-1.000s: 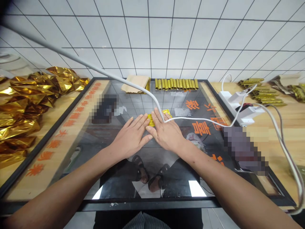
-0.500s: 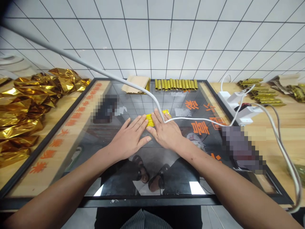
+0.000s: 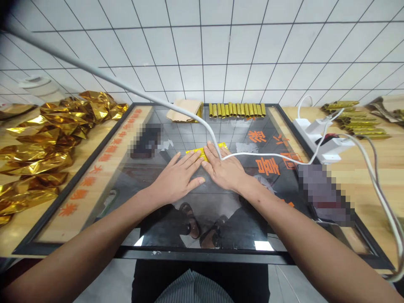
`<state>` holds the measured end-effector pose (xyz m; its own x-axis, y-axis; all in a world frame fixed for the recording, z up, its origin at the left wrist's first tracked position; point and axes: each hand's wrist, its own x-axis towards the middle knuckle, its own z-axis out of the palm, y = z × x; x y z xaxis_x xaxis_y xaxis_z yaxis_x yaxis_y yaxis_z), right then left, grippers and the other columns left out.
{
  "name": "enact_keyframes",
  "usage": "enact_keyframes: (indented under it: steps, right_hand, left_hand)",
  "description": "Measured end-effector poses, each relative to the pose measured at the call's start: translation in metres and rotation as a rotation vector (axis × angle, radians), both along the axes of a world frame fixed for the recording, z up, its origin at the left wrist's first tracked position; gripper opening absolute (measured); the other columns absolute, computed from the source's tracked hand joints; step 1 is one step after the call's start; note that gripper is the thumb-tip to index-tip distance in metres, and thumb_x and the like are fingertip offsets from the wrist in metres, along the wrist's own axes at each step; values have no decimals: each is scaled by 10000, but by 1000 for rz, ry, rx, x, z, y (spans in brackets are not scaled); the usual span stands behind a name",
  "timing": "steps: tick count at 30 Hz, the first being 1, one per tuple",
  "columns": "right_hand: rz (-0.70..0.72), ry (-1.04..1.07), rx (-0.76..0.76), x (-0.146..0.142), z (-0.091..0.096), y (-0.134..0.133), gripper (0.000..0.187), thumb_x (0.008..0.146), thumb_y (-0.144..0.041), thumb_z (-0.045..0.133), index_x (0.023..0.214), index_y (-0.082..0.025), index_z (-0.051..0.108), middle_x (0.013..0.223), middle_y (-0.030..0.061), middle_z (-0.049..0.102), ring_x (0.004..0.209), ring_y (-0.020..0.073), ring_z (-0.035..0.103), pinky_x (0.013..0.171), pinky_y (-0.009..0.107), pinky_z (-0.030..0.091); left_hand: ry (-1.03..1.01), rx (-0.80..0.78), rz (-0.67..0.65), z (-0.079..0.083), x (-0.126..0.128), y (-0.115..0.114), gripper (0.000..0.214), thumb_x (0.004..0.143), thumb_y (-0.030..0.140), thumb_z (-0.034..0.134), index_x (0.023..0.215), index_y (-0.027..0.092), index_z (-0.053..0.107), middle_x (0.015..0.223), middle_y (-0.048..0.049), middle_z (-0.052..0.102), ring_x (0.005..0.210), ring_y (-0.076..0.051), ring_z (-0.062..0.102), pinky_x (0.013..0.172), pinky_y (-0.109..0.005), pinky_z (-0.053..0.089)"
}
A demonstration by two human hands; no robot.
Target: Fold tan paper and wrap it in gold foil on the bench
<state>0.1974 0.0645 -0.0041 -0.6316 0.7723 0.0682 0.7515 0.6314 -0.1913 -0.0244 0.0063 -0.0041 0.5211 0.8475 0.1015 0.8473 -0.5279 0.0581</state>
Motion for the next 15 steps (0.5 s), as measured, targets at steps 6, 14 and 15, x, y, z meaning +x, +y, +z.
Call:
enact_keyframes:
  steps: [6, 14, 15]
  right_hand:
    - [-15, -15, 27, -2, 0, -2, 803, 1149, -567, 185, 1712, -26, 374, 1805, 213, 290, 1689, 336, 265, 1380, 550, 220]
    - [-5, -6, 52, -1, -8, 0, 760, 1153, -507, 206, 1708, -14, 370, 1805, 238, 270, 1681, 335, 290, 1376, 541, 239]
    - [-7, -2, 52, -1, -8, 0, 760, 1153, -510, 208, 1706, -16, 375, 1803, 239, 272, 1679, 339, 295, 1374, 547, 246]
  left_hand:
    - [-14, -79, -3, 10, -6, -1, 674, 1164, 605, 319, 1679, 189, 442, 1799, -133, 355, 1682, -306, 320, 1366, -608, 234]
    - [-96, -125, 10, 23, 14, 23, 696, 1173, 586, 295, 1696, 138, 393, 1799, -152, 352, 1678, -313, 323, 1372, -569, 230]
    - [-91, -134, 13, 21, 15, 24, 715, 1171, 597, 292, 1703, 128, 377, 1800, -159, 346, 1677, -319, 324, 1371, -568, 234]
